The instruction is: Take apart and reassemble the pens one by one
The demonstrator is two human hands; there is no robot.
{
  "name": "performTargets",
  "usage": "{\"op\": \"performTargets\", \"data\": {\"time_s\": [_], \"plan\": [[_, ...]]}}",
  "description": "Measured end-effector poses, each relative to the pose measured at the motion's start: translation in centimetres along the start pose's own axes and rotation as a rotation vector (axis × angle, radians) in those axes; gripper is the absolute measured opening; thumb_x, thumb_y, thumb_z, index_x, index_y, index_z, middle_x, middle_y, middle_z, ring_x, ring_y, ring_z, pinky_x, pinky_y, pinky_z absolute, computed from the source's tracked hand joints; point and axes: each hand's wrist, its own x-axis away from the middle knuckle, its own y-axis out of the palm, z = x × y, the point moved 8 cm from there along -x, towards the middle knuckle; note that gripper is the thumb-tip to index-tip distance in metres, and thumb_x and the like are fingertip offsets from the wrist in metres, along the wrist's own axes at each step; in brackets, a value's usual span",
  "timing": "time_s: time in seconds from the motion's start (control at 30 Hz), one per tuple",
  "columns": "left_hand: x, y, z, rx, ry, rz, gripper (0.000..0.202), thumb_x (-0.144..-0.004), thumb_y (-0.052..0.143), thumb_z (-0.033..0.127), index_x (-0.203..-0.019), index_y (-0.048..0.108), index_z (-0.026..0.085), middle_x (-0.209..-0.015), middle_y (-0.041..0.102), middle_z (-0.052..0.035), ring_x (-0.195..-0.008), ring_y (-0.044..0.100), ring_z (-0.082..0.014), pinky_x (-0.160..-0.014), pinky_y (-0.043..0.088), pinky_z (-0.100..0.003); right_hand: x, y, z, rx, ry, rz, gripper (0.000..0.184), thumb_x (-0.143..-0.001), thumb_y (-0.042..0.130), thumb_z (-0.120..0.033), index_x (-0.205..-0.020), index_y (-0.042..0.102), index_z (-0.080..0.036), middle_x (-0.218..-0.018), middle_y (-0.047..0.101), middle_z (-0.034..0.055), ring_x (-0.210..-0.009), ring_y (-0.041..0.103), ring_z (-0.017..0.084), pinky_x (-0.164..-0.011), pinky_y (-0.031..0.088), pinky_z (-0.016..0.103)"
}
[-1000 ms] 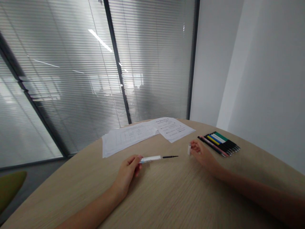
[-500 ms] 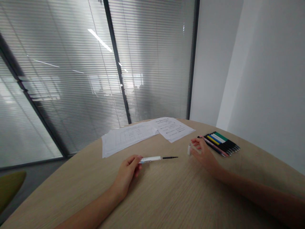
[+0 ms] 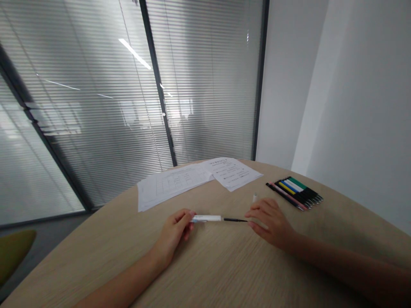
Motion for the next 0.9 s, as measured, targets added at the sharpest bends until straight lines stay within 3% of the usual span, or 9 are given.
{"op": "performTargets", "data": {"time_s": [0.3, 0.7, 0.9], "plan": [[0.2, 0.3, -0.2, -0.003, -0.030, -0.016, 0.026, -0.062, 0.054, 0.040, -0.055, 0.051, 0.015, -0.042, 0.043, 0.0070, -0.033, 0.033, -0.0044, -0.036, 0.023, -0.017, 0.1, 1.2, -0.7, -0.012, -0.079, -0.116, 0.011, -0.078, 0.045, -0.017, -0.071, 0.054, -0.018, -0.066, 0.056, 0.0020, -0.066, 0.047, 0.014, -0.066, 0.038, 0.029], [-0.4, -2.0, -0.5, 0.075, 0.042, 0.181, 0.029, -0.063, 0.053, 0.044, -0.065, 0.053, 0.015, -0.046, 0.042, 0.0067, -0.037, 0.036, -0.0067, -0.038, 0.028, -0.018, 0.4, 1.3, 0.2, 0.028, 0.035, -0.118, 0.015, -0.076, 0.042, -0.016, -0.064, 0.051, -0.017, -0.058, 0.052, 0.0015, -0.057, 0.046, 0.012, -0.055, 0.036, 0.023], [-0.6, -2.1, -0.9, 0.113, 0.035, 0.188, 0.031, -0.065, 0.051, 0.045, -0.076, 0.053, 0.015, -0.051, 0.043, 0.0066, -0.041, 0.040, -0.0076, -0.037, 0.030, -0.018, 0.8, 2.4, 1.2, 0.103, 0.128, -0.219, 0.016, -0.075, 0.041, -0.017, -0.061, 0.049, -0.017, -0.056, 0.052, 0.0005, -0.052, 0.048, 0.011, -0.050, 0.032, 0.023]]}}
